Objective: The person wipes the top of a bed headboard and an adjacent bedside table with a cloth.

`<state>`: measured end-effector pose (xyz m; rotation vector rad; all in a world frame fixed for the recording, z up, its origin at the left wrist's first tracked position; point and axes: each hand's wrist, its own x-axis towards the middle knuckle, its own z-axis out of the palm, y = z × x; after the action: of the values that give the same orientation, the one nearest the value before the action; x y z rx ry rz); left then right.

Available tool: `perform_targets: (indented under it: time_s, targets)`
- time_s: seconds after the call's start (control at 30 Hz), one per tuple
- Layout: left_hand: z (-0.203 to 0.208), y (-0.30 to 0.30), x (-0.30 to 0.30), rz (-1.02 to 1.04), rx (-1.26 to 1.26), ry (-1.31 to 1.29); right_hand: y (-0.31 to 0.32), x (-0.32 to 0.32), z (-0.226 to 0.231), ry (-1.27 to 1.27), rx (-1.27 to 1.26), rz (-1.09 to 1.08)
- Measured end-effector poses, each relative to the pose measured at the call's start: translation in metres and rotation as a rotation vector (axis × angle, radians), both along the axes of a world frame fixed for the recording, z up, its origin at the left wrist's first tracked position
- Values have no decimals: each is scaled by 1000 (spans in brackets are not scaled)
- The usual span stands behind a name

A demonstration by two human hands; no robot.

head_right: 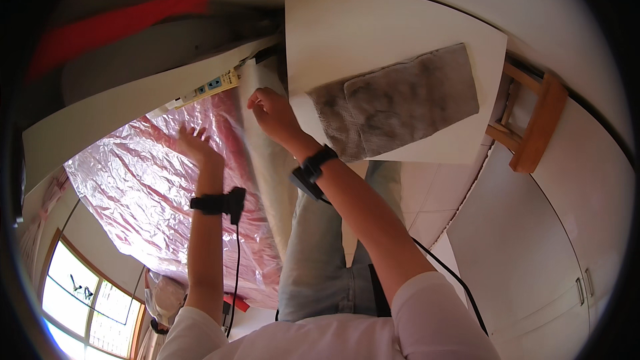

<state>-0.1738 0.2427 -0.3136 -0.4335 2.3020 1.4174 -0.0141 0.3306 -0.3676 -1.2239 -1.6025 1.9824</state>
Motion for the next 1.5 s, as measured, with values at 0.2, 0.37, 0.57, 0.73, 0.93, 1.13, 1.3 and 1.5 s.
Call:
perform_targets:
  time_s: [0.2,0.37,0.57,0.73,0.93,1.13,1.3,1.5]
  targets:
    - [9,24,214,-1279,-61,395,39,181,29,-400,692,-297]
    - [-17,65,312,-1726,-180,540,97,306,15,-911,963,-68]
    - [-60,85,308,-1522,-375,601,121,346,-17,-1025,1031,154]
    - [-62,74,276,-1586,-399,651,94,322,-13,-1101,947,91]
    - [-44,98,210,-1711,-358,681,79,264,-9,-1157,661,-53]
    - [-41,162,155,-1854,-306,790,113,212,-10,-1225,574,-185]
    - [-43,203,139,-1890,-306,930,144,195,-10,-1254,555,-257]
    - [-43,218,150,-1885,-332,935,160,203,-12,-1236,573,-266]
